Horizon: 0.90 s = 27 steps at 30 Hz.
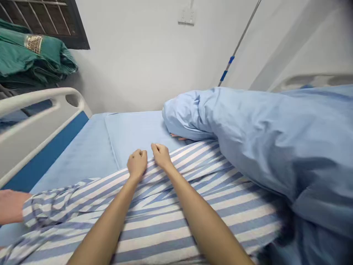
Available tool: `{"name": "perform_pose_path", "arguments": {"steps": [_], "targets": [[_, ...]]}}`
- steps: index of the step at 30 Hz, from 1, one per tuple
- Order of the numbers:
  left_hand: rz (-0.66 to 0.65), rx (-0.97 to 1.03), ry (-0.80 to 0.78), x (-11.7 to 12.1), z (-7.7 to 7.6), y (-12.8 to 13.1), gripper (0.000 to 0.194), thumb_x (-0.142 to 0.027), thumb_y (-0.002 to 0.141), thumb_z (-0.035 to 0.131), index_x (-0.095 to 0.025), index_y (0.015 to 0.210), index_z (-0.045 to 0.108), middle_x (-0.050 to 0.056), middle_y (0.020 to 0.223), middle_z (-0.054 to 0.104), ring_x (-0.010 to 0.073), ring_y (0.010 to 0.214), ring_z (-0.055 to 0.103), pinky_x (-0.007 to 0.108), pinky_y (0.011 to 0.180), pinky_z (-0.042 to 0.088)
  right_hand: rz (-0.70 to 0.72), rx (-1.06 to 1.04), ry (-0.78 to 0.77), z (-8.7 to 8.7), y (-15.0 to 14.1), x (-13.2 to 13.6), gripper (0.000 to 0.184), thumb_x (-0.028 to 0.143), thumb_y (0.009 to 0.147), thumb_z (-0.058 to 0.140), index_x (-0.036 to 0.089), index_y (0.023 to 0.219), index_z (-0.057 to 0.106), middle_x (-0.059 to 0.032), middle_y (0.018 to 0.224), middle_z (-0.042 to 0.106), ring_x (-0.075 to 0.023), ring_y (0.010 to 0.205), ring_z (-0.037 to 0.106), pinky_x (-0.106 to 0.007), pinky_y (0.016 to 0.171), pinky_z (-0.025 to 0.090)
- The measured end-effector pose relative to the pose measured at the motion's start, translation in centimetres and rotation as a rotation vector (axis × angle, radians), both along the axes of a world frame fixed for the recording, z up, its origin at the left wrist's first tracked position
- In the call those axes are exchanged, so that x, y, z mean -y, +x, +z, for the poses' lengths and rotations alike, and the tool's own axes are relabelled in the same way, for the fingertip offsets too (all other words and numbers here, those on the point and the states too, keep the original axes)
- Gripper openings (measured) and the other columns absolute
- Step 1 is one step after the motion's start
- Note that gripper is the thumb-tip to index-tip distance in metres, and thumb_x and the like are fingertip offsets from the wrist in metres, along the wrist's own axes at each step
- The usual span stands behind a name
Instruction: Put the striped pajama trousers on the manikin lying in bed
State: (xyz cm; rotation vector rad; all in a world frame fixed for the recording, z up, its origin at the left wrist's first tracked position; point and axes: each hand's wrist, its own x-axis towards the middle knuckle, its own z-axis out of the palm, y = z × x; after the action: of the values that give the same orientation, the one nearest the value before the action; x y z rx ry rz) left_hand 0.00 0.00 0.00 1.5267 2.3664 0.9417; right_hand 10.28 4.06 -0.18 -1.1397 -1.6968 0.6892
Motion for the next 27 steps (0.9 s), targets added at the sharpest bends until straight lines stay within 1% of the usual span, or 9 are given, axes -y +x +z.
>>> {"name": "perform_pose_path", "arguments": {"steps": [3, 6, 10, 13, 16, 19, 21, 24, 27], "targets": [[-0.028, -0.009, -0.036, 0.2, 0.1, -0.1, 0.029, -0.039, 0.075, 0.033, -0.022, 0.056, 0.047, 0.003, 0.063, 0.057, 0.0166, 0.062, 0.046, 0.027, 0.055, 0.024, 0.026, -0.047, -0.014, 0.3, 0.2, 0.1, 0.040, 0.037, 0.084, 0.036, 0.019, 0.048, 0.033, 0.0056, 0.046, 0.031, -0.0086, 0.048, 0.032, -0.023, 0.049, 0.021], [-0.082, 0.057, -0.013, -0.3, 1.0, 0.3, 0.029, -0.037, 0.073, 0.037, -0.021, 0.051, 0.044, 0.000, 0.053, 0.048, 0.0140, 0.055, 0.040, 0.026, 0.052, 0.023, 0.062, -0.152, -0.062, 0.6, 0.4, 0.0, 0.041, 0.038, 0.084, 0.036, 0.019, 0.048, 0.033, 0.0057, 0.045, 0.031, -0.0083, 0.047, 0.032, -0.023, 0.048, 0.023], [-0.149, 0.400, 0.223, -1.9, 2.6, 2.4, 0.028, -0.033, 0.072, 0.040, -0.020, 0.048, 0.036, -0.004, 0.046, 0.035, 0.0097, 0.049, 0.035, 0.023, 0.049, 0.027, 0.102, -0.332, -0.163, 1.0, 0.8, -0.2, 0.041, 0.040, 0.083, 0.037, 0.019, 0.047, 0.035, 0.0058, 0.043, 0.033, -0.0082, 0.045, 0.032, -0.022, 0.047, 0.026], [-0.067, 0.559, 0.393, -2.4, 2.4, 4.7, 0.027, -0.031, 0.074, 0.039, -0.020, 0.050, 0.033, -0.006, 0.047, 0.033, 0.0082, 0.048, 0.033, 0.022, 0.048, 0.028, 0.103, -0.425, -0.182, 1.1, 1.1, -0.2, 0.039, 0.041, 0.081, 0.039, 0.019, 0.049, 0.034, 0.0060, 0.045, 0.031, -0.0080, 0.046, 0.030, -0.022, 0.046, 0.026], [-0.018, 0.469, 0.365, -2.1, 1.0, 6.0, 0.030, -0.031, 0.077, 0.038, -0.020, 0.049, 0.033, -0.006, 0.046, 0.036, 0.0086, 0.049, 0.033, 0.023, 0.050, 0.026, 0.057, -0.444, -0.154, 1.1, 1.2, -0.1, 0.037, 0.040, 0.080, 0.041, 0.020, 0.051, 0.031, 0.0059, 0.049, 0.028, -0.0079, 0.049, 0.028, -0.022, 0.046, 0.025], [-0.024, 0.389, 0.314, -1.8, -0.1, 6.1, 0.033, -0.031, 0.080, 0.036, -0.020, 0.049, 0.033, -0.005, 0.047, 0.039, 0.0093, 0.049, 0.034, 0.024, 0.052, 0.025, 0.041, -0.421, -0.144, 0.9, 0.9, 0.0, 0.036, 0.040, 0.080, 0.040, 0.020, 0.051, 0.029, 0.0056, 0.050, 0.027, -0.0081, 0.050, 0.028, -0.022, 0.046, 0.026], [-0.022, 0.365, 0.292, -1.8, -0.3, 5.9, 0.032, -0.030, 0.080, 0.034, -0.020, 0.050, 0.032, -0.004, 0.048, 0.040, 0.0098, 0.049, 0.034, 0.025, 0.052, 0.025, 0.015, -0.418, -0.169, 0.9, 0.7, -0.1, 0.035, 0.039, 0.079, 0.040, 0.020, 0.052, 0.029, 0.0055, 0.051, 0.027, -0.0082, 0.050, 0.028, -0.022, 0.046, 0.026], [-0.017, 0.313, 0.282, -1.9, -0.1, 5.9, 0.030, -0.027, 0.081, 0.031, -0.021, 0.052, 0.031, -0.003, 0.050, 0.040, 0.0112, 0.050, 0.032, 0.026, 0.053, 0.023, -0.047, -0.385, -0.327, 1.5, 0.6, -0.5, 0.031, 0.035, 0.078, 0.040, 0.021, 0.052, 0.029, 0.0055, 0.049, 0.025, -0.0087, 0.048, 0.028, -0.022, 0.044, 0.025], [-0.014, 0.262, 0.249, -1.8, 0.2, 6.2, 0.030, -0.028, 0.081, 0.029, -0.021, 0.052, 0.031, -0.002, 0.051, 0.042, 0.0124, 0.051, 0.033, 0.026, 0.053, 0.021, -0.042, -0.172, -0.325, 3.2, 1.5, -1.0, 0.031, 0.032, 0.075, 0.042, 0.020, 0.049, 0.031, 0.0052, 0.047, 0.026, -0.0091, 0.048, 0.029, -0.023, 0.045, 0.023]]}}
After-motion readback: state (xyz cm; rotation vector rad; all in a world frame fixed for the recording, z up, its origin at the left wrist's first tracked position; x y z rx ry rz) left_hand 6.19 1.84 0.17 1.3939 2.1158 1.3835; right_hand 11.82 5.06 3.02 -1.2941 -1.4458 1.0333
